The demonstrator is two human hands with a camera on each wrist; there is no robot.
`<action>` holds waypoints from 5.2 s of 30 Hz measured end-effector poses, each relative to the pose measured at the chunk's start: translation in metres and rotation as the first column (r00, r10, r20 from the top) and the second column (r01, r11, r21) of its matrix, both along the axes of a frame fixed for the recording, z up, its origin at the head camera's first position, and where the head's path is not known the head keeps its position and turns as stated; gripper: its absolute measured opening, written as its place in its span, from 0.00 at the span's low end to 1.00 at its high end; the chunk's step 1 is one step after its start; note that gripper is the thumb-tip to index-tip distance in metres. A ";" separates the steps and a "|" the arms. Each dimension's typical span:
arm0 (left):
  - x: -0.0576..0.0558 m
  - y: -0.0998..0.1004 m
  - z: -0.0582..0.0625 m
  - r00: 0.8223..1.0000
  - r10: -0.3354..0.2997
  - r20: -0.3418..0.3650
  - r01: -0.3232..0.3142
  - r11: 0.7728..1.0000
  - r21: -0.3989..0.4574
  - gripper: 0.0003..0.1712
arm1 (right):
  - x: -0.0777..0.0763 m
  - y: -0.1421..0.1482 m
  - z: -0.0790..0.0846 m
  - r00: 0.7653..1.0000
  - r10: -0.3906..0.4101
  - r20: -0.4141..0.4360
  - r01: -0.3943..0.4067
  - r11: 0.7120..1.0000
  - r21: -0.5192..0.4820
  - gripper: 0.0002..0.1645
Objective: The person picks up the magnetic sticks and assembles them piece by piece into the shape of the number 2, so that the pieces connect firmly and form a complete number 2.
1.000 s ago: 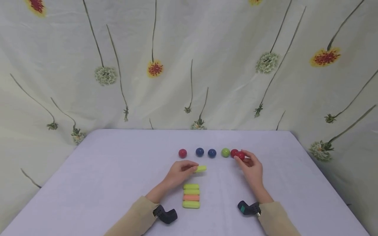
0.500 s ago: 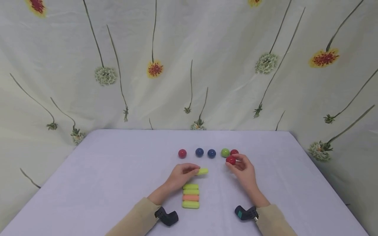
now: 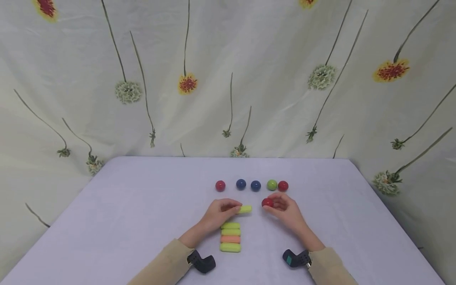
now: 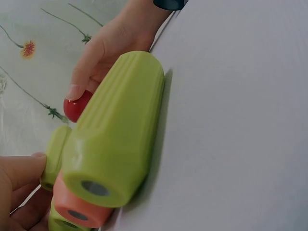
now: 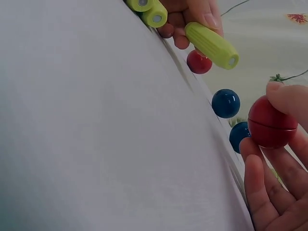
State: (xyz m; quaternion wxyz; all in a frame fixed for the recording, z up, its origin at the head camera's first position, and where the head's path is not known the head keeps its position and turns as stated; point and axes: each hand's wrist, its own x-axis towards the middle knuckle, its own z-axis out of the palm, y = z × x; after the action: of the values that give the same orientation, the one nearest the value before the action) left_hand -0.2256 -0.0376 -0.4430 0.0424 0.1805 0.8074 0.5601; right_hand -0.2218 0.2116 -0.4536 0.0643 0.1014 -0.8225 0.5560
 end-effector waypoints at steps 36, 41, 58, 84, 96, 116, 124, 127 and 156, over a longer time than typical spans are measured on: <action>-0.001 -0.002 -0.003 0.999 -0.050 -0.009 0.050 0.999 -0.017 0.10 | 0.003 -0.007 0.001 0.980 0.197 0.001 -0.196 0.978 0.073 0.24; -0.001 -0.002 -0.004 0.999 -0.047 -0.005 0.047 0.999 -0.022 0.10 | 0.003 -0.007 0.001 0.981 0.194 0.005 -0.194 0.978 0.080 0.24; 0.000 -0.001 -0.004 0.998 -0.062 -0.010 0.062 0.998 -0.016 0.11 | 0.004 -0.009 0.002 0.973 0.232 0.000 -0.231 0.969 0.087 0.24; -0.009 -0.008 0.002 0.999 0.006 -0.033 -0.006 1.000 0.010 0.13 | 0.003 -0.008 -0.001 0.990 0.117 -0.076 -0.101 0.978 0.183 0.23; -0.020 -0.024 0.015 0.988 0.127 -0.090 -0.122 0.991 0.061 0.14 | 0.002 -0.008 -0.002 0.991 0.065 -0.119 -0.036 0.972 0.231 0.24; -0.042 -0.036 0.004 0.903 0.287 -0.318 -0.297 0.955 0.020 0.16 | 0.001 -0.009 -0.003 0.992 -0.016 -0.127 0.049 0.964 0.262 0.24; -0.042 -0.036 -0.001 0.921 0.150 -0.360 -0.210 0.968 -0.134 0.22 | 0.000 -0.009 -0.004 0.992 -0.020 -0.124 0.052 0.964 0.261 0.24; -0.041 -0.036 -0.003 0.913 0.130 -0.387 -0.213 0.960 -0.181 0.22 | 0.000 -0.009 -0.004 0.993 -0.020 -0.117 0.050 0.965 0.256 0.25; -0.032 -0.035 -0.006 0.911 0.134 -0.390 -0.240 0.942 -0.236 0.17 | 0.000 -0.009 -0.004 0.995 -0.031 -0.100 0.055 0.967 0.250 0.25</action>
State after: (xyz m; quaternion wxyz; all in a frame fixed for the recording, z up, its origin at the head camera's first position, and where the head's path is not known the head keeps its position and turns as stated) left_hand -0.2580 -0.0725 -0.4494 -0.1391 0.1957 0.8852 0.3984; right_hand -0.2220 0.2025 -0.4580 0.1020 0.1172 -0.8845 0.4400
